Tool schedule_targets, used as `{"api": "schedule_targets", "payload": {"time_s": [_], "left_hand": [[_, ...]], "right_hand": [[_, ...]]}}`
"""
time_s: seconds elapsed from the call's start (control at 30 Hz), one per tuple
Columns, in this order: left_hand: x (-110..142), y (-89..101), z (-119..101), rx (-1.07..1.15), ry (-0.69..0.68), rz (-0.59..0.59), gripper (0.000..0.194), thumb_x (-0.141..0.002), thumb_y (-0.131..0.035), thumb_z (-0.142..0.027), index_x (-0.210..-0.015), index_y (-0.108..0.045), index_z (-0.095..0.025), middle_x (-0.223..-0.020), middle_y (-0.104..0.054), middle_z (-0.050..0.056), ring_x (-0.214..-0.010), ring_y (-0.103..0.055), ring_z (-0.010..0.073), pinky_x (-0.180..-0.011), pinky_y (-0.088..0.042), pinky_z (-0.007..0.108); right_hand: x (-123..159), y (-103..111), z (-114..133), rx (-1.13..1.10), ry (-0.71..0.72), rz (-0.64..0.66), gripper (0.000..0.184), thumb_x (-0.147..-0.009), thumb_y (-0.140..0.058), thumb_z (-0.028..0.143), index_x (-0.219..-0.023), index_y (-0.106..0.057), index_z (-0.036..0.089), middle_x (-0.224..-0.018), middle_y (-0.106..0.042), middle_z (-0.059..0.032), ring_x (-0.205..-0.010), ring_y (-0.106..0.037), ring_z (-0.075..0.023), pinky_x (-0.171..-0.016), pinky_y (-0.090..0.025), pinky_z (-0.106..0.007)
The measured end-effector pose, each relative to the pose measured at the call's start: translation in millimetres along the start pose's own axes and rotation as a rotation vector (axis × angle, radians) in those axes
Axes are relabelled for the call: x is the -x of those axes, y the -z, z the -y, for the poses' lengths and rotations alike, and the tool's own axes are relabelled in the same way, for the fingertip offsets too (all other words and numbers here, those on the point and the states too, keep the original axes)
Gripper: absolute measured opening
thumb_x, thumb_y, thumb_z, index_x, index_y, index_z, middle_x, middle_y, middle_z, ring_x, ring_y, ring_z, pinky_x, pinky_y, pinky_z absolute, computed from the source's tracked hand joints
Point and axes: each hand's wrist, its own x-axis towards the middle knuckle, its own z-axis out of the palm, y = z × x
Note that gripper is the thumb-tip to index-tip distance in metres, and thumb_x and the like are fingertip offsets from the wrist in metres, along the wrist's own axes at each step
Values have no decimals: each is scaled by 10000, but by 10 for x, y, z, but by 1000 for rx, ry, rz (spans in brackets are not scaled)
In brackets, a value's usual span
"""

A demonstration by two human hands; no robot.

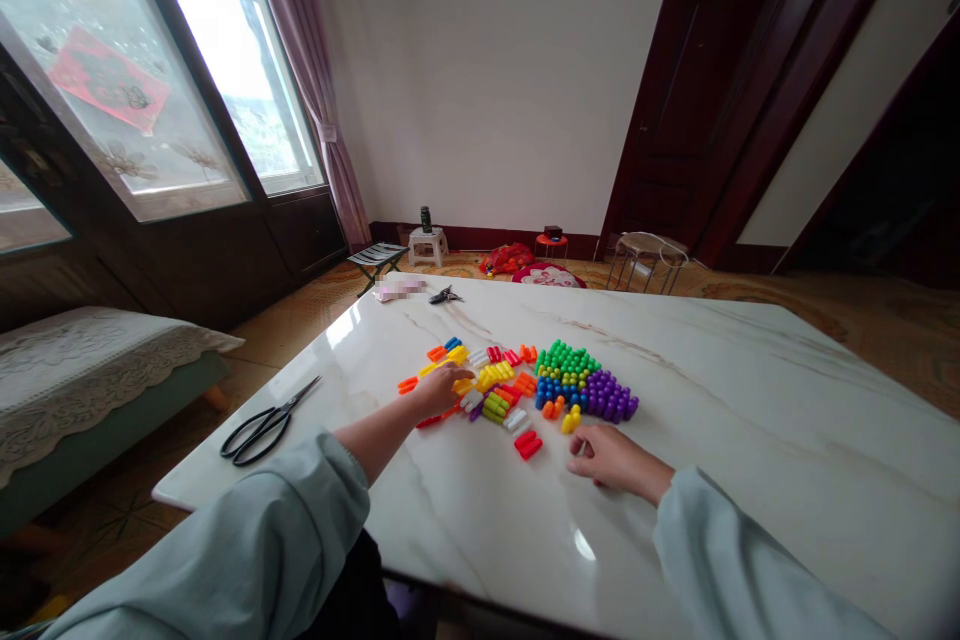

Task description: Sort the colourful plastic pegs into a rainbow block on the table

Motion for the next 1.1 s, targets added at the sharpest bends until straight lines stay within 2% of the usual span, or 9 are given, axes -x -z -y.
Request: {"api": "schedule_targets", "payload": {"time_s": [0.2, 0.43, 0.6, 0.7, 0.8, 0.87, 0.93, 1.03, 1.1], "left_hand": [[28, 33, -68, -20, 57, 19, 563, -732, -565, -77, -1271, -568, -239, -1234, -580, 88, -1129, -558, 232, -975, -439, 329], [37, 21, -154, -38, 125, 5, 489, -743, -573, -130, -1216, -595, -253, -1134, -583, 94, -1019, -593, 255, -871, -473, 350], [20, 11, -123, 23, 145, -57, 470, -713, -579, -116, -1175, -579, -208, -1112, -583, 95, -1033, -581, 258, -886, -464, 361], [-2, 91, -109, 100, 168, -133, 475, -723, -555, -95, -1189, -542, -187, -1122, -577, 101, -1075, -560, 247, -945, -436, 381], [-24, 196, -213, 197, 189, -187, 433, -770, -543, -145, -1201, -511, -168, -1135, -580, 112, -1040, -583, 217, -929, -454, 361], [-20, 242, -372, 348, 191, -158, 385, -808, -524, -194, -1191, -503, -162, -1081, -611, 98, -951, -625, 177, -834, -501, 303], [10, 260, -581, 695, 205, -64, 331, -827, -510, -214, -1154, -511, -158, -981, -641, 74, -861, -650, 143, -740, -513, 248], [100, 256, -889, 1307, 220, 100, 277, -793, -547, -192, -1068, -539, -158, -879, -651, 52, -754, -654, 117, -663, -497, 210], [169, 254, -1042, 1498, 200, 193, 254, -766, -567, -169, -1020, -562, -148, -846, -657, 55, -696, -647, 108, -631, -489, 199]], "right_hand": [[7, 0, 16, -21, -4, 5, 151, -725, -645, 219, -852, -600, 152, -651, -609, 15, -524, -583, -131, -512, -345, -211], [16, -8, 54, -8, -13, -5, 153, -710, -666, 223, -831, -597, 162, -637, -602, 21, -523, -570, -132, -517, -348, -214], [33, 19, 71, -20, -25, 13, 158, -715, -656, 209, -853, -604, 153, -654, -605, 16, -529, -575, -131, -513, -346, -211], [56, 45, 70, -30, -25, 31, 176, -707, -665, 201, -869, -620, 148, -666, -611, 12, -539, -575, -132, -523, -356, -213], [77, 59, 111, -28, 30, 35, 156, -685, -685, 199, -826, -639, 150, -656, -614, 9, -566, -580, -140, -547, -376, -219], [90, 66, 194, -63, 104, 15, 111, -700, -673, 209, -791, -644, 153, -635, -612, 6, -585, -588, -146, -562, -396, -225], [105, 77, 320, -160, 180, -63, 120, -739, -640, 234, -831, -646, 156, -662, -623, 0, -604, -596, -143, -584, -428, -231], [135, 105, 526, -373, 237, -255, 313, -780, -618, 298, -1063, -603, 165, -840, -646, -27, -654, -609, -133, -639, -480, -249], [158, 127, 628, -497, 270, -328, 458, -774, -638, 333, -1196, -536, 187, -935, -632, -36, -686, -613, -131, -668, -501, -265]]}}
